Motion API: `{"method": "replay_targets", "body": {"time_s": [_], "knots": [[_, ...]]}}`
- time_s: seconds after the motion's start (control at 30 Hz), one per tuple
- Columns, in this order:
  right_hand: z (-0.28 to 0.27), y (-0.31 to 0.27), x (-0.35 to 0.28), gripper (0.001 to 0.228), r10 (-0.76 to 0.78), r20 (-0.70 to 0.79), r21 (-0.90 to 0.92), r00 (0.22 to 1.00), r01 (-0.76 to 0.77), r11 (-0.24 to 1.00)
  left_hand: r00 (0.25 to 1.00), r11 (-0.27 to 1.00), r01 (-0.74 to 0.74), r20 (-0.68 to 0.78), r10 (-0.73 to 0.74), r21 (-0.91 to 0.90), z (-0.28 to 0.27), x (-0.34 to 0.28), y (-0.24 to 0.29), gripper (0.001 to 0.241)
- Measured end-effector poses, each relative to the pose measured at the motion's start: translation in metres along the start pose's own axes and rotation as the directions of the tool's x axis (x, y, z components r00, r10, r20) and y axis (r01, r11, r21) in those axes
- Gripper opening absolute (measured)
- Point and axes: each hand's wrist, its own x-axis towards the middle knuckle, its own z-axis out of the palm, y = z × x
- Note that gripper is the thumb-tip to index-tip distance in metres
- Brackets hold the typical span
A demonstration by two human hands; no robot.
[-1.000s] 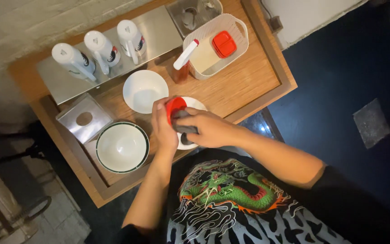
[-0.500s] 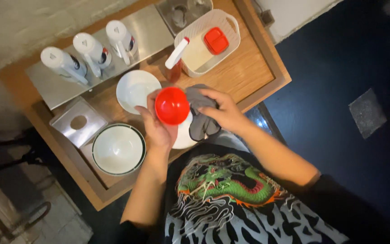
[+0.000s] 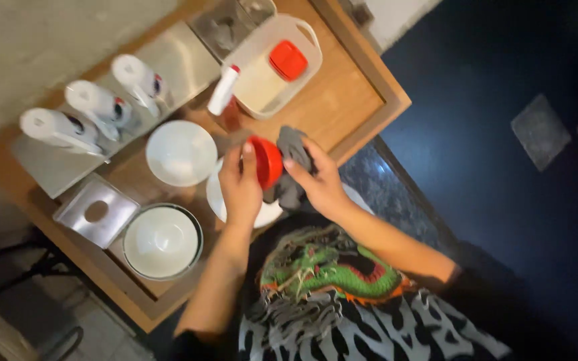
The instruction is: The recorder is wiping small red containers with a grey cloth at a condiment counter.
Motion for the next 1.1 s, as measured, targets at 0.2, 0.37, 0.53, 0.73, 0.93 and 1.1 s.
{"method": "replay_targets", "body": {"time_s": [0.2,0.37,0.53,0.73,0.93,1.1], "knots": [[-0.009,-0.002,0.013,0.052,-0.096,0.036,-0.1,0.995,0.099,0.99,0.938,0.96,-0.275,0.232,0.255,0.054,0.018,-0.002,0.041,0.069],[-0.022,-0.042,0.028,0.033,-0.239,0.31,-0.274,0.92,0.327,0.904,0.983,0.985,-0.098,0.141,0.118,-0.142,0.036,-0.008,0.022,0.071],[-0.025,-0.044,0.071,0.028,-0.309,0.286,-0.318,0.907,0.394,0.863,0.989,0.982,-0.144,0.021,0.148,-0.118,0.043,-0.023,0.017,0.068],[-0.029,-0.032,0.094,0.042,0.025,0.57,0.202,0.821,-0.169,0.965,0.942,0.757,-0.332,-0.243,0.232,-0.562,0.076,-0.02,0.061,0.065],[-0.049,-0.047,0.083,0.048,0.034,0.792,0.052,0.61,-0.123,0.991,0.721,0.722,-0.594,-0.633,0.283,-0.354,0.082,-0.002,0.053,0.061],[-0.074,-0.067,0.083,0.041,-0.408,0.651,0.022,0.64,0.521,0.853,0.788,0.837,-0.513,-0.491,0.372,-0.191,0.099,-0.01,0.042,0.07]]}}
